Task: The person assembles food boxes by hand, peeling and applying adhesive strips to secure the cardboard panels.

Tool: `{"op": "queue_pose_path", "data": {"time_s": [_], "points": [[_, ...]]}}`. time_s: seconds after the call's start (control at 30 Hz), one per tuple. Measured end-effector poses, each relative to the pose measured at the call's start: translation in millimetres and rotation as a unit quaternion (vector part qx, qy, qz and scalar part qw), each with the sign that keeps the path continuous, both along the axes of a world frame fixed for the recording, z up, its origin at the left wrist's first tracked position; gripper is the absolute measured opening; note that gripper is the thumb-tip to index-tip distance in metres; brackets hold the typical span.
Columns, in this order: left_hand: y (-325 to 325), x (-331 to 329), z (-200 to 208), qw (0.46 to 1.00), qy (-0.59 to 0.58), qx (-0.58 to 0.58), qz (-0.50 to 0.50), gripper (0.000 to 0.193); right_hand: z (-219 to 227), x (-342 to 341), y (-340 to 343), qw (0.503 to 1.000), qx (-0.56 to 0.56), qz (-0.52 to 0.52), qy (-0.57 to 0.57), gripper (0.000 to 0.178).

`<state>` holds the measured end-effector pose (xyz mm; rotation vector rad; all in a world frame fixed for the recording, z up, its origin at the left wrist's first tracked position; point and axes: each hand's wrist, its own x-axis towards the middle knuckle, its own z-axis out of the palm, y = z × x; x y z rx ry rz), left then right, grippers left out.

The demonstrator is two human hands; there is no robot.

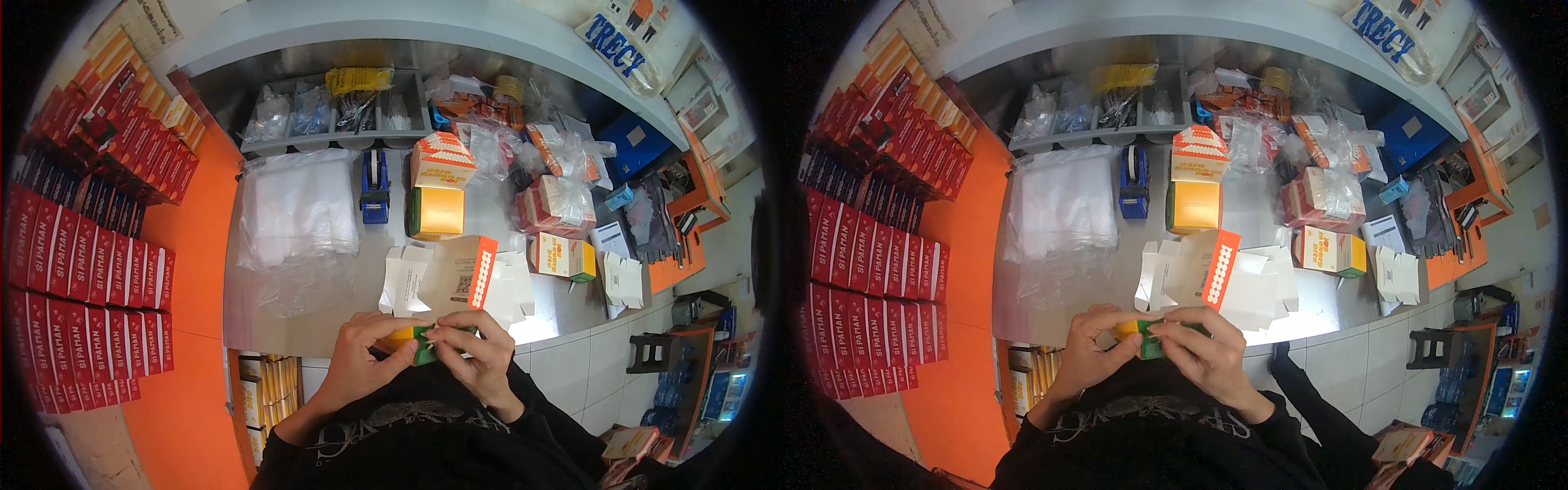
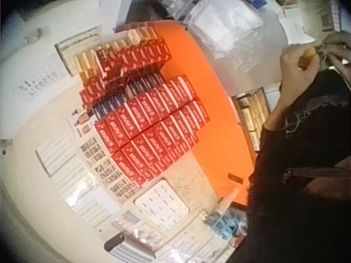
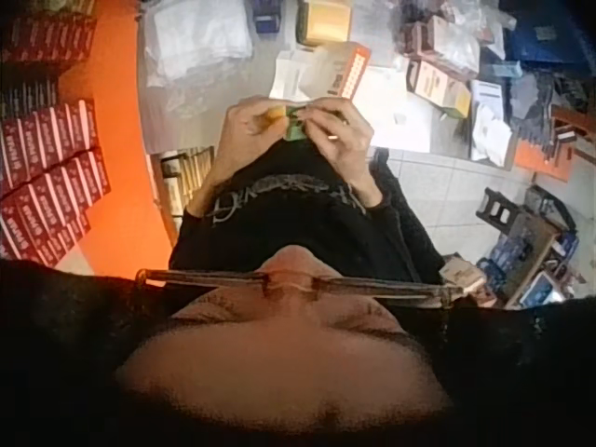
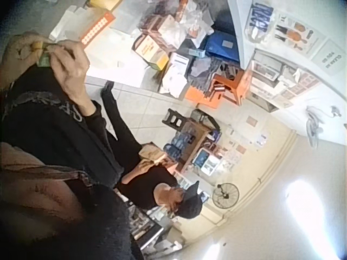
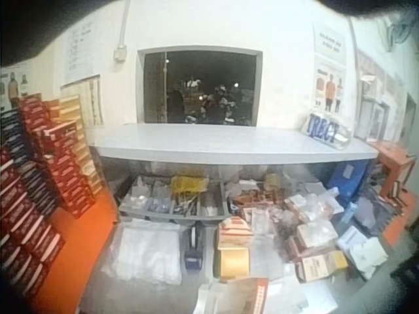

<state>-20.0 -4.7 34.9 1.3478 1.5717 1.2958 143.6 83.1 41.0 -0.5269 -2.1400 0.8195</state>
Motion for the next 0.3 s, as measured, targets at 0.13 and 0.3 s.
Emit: {"op": "queue_pose_path", "data": {"time_s": [0.13,0.3], "points": [[-2.3,2.9,-1.3,0.999,-0.025,0.005,0.029,0.019,-4.1,-1.4,-0.5,0.995,-0.096,-0.003,0.022,0.024],[3.1,-1.5,-3.5,0.998,0.045,0.036,-0.010,0.021,-2.5,4.5,0.6,0.989,-0.143,0.002,-0.033,0.020]]}}
